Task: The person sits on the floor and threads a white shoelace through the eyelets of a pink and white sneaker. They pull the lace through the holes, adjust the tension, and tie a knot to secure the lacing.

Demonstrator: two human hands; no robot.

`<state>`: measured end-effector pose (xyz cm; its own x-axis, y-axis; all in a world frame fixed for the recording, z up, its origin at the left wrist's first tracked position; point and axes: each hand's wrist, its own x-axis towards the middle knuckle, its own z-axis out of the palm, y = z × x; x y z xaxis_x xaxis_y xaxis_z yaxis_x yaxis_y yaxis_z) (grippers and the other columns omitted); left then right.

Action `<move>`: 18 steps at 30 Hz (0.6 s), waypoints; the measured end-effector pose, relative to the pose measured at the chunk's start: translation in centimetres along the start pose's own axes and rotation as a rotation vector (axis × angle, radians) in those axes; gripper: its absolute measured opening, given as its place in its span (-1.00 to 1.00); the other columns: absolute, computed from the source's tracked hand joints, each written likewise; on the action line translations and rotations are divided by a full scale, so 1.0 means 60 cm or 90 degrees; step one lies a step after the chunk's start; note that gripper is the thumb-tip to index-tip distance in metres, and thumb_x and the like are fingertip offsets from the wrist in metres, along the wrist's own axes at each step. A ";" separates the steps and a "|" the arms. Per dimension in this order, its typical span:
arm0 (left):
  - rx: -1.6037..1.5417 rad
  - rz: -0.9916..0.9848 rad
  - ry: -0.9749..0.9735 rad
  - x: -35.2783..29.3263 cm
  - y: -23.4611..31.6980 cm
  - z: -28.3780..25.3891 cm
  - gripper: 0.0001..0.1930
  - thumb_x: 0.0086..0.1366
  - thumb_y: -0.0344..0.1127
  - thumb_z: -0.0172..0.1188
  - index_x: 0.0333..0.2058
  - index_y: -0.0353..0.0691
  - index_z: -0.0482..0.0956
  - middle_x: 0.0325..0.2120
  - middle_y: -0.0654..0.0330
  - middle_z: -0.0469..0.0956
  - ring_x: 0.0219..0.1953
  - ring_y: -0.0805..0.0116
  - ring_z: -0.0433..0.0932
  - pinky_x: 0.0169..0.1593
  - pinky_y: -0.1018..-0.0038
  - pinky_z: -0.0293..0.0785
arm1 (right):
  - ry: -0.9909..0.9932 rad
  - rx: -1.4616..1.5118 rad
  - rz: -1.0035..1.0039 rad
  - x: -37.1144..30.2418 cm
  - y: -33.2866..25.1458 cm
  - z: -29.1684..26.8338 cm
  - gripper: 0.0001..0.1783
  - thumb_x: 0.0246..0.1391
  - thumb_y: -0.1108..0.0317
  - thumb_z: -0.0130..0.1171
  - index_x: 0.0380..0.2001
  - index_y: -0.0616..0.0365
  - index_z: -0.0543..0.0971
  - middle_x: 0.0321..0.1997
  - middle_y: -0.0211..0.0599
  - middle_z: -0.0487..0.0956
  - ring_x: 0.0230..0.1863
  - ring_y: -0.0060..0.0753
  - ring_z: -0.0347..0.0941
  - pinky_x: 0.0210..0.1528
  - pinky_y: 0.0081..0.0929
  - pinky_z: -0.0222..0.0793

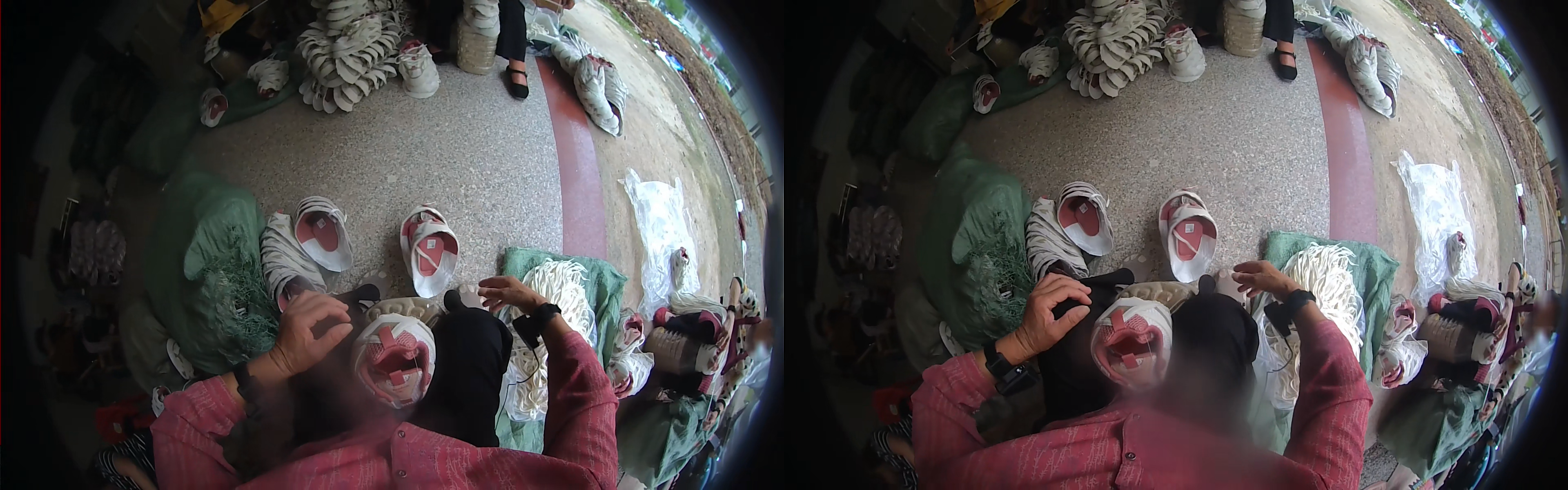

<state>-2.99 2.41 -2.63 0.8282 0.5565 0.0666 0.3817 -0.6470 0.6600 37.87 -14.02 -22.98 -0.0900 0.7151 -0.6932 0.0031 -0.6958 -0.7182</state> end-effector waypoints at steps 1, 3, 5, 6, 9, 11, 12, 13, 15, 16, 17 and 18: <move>0.002 -0.003 -0.001 0.000 0.001 0.000 -0.79 0.20 -0.20 0.32 -0.33 -0.21 0.65 -0.20 0.14 0.66 -0.08 0.14 0.55 0.08 0.28 0.38 | 0.012 0.005 0.002 -0.023 0.008 -0.005 -0.28 0.27 0.03 0.20 0.27 0.36 0.34 0.11 -0.03 0.57 -0.01 -0.23 0.61 -0.07 -0.36 0.60; 0.003 -0.008 -0.004 -0.002 0.002 0.002 -0.79 0.20 -0.20 0.31 -0.33 -0.23 0.64 -0.21 0.13 0.66 -0.09 0.13 0.55 0.08 0.28 0.38 | 0.048 0.069 -0.028 -0.070 0.026 -0.016 -0.31 0.25 0.04 0.21 0.24 0.36 0.38 0.07 -0.09 0.59 -0.04 -0.31 0.62 -0.06 -0.38 0.58; 0.013 -0.003 0.006 -0.004 0.003 0.004 -0.79 0.22 -0.20 0.30 -0.34 -0.24 0.64 -0.22 0.11 0.66 -0.09 0.12 0.55 0.07 0.29 0.38 | 0.105 0.106 -0.040 -0.117 0.053 -0.023 -0.31 0.24 0.04 0.23 0.23 0.36 0.39 0.06 -0.12 0.59 -0.06 -0.31 0.62 -0.05 -0.37 0.58; 0.011 -0.002 0.009 -0.005 0.004 0.005 -0.79 0.22 -0.21 0.29 -0.34 -0.25 0.64 -0.22 0.11 0.66 -0.09 0.12 0.55 0.06 0.29 0.38 | 0.139 0.117 -0.037 -0.134 0.068 -0.026 -0.32 0.22 0.05 0.24 0.21 0.35 0.42 0.01 -0.13 0.62 -0.07 -0.25 0.63 -0.05 -0.35 0.57; 0.001 0.000 0.018 -0.006 0.005 0.009 -0.83 0.23 -0.26 0.26 -0.33 -0.25 0.63 -0.22 0.10 0.65 -0.10 0.12 0.55 0.05 0.30 0.38 | 0.231 0.140 -0.011 -0.181 0.126 -0.034 -0.36 0.23 0.06 0.22 0.20 0.33 0.43 0.02 -0.15 0.61 -0.09 -0.26 0.63 -0.08 -0.35 0.58; 0.003 -0.010 0.025 -0.007 0.006 0.014 -0.85 0.20 -0.29 0.28 -0.34 -0.24 0.64 -0.23 0.11 0.66 -0.12 0.11 0.56 0.04 0.31 0.40 | 0.292 0.151 -0.004 -0.208 0.180 -0.028 -0.45 0.25 0.12 0.20 0.13 0.35 0.48 -0.05 -0.17 0.63 -0.16 -0.32 0.63 -0.19 -0.42 0.58; 0.006 -0.005 0.019 -0.006 0.007 0.015 -0.86 0.22 -0.30 0.27 -0.33 -0.24 0.63 -0.22 0.11 0.65 -0.11 0.14 0.55 0.04 0.32 0.40 | 0.295 0.153 -0.006 -0.222 0.208 -0.024 -0.47 0.25 0.13 0.20 0.10 0.35 0.49 -0.08 -0.18 0.64 -0.19 -0.33 0.63 -0.22 -0.44 0.58; 0.002 -0.012 0.012 -0.009 0.009 0.018 -0.86 0.23 -0.31 0.26 -0.33 -0.25 0.63 -0.22 0.11 0.65 -0.11 0.15 0.55 0.04 0.32 0.40 | 0.307 0.143 0.006 -0.237 0.238 -0.017 -0.50 0.26 0.15 0.19 0.08 0.35 0.51 -0.10 -0.19 0.64 -0.21 -0.35 0.63 -0.25 -0.46 0.58; 0.011 -0.022 0.020 -0.009 0.012 0.020 -0.87 0.24 -0.31 0.25 -0.32 -0.25 0.63 -0.21 0.11 0.65 -0.11 0.16 0.55 0.04 0.33 0.40 | 0.345 0.150 0.042 -0.257 0.288 0.002 -0.57 0.23 0.17 0.21 -0.01 0.32 0.57 -0.22 -0.27 0.65 -0.30 -0.42 0.63 -0.33 -0.50 0.58; 0.009 -0.021 0.021 -0.009 0.012 0.022 -0.87 0.25 -0.31 0.24 -0.32 -0.25 0.63 -0.22 0.12 0.65 -0.12 0.18 0.55 0.04 0.33 0.40 | 0.352 0.152 0.045 -0.268 0.309 0.010 -0.59 0.23 0.19 0.21 -0.03 0.32 0.57 -0.23 -0.27 0.65 -0.33 -0.42 0.63 -0.35 -0.50 0.57; 0.003 -0.018 0.016 -0.008 0.013 0.024 -0.87 0.25 -0.31 0.25 -0.31 -0.25 0.64 -0.22 0.12 0.65 -0.12 0.17 0.55 0.04 0.33 0.40 | 0.371 0.135 0.075 -0.278 0.326 0.017 -0.61 0.22 0.21 0.20 -0.05 0.32 0.58 -0.25 -0.28 0.65 -0.36 -0.43 0.62 -0.38 -0.50 0.57; 0.008 -0.017 0.019 -0.007 0.013 0.025 -0.86 0.25 -0.31 0.25 -0.31 -0.25 0.64 -0.22 0.12 0.65 -0.12 0.17 0.55 0.04 0.33 0.40 | 0.385 0.166 0.087 -0.286 0.339 0.027 -0.63 0.20 0.22 0.21 -0.08 0.31 0.59 -0.27 -0.27 0.65 -0.38 -0.42 0.62 -0.38 -0.49 0.57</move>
<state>-2.42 0.85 -3.27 0.8054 0.5883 0.0717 0.4085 -0.6387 0.6521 37.89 -40.57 -25.58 0.4687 0.4780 -0.7429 -0.2724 -0.7217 -0.6363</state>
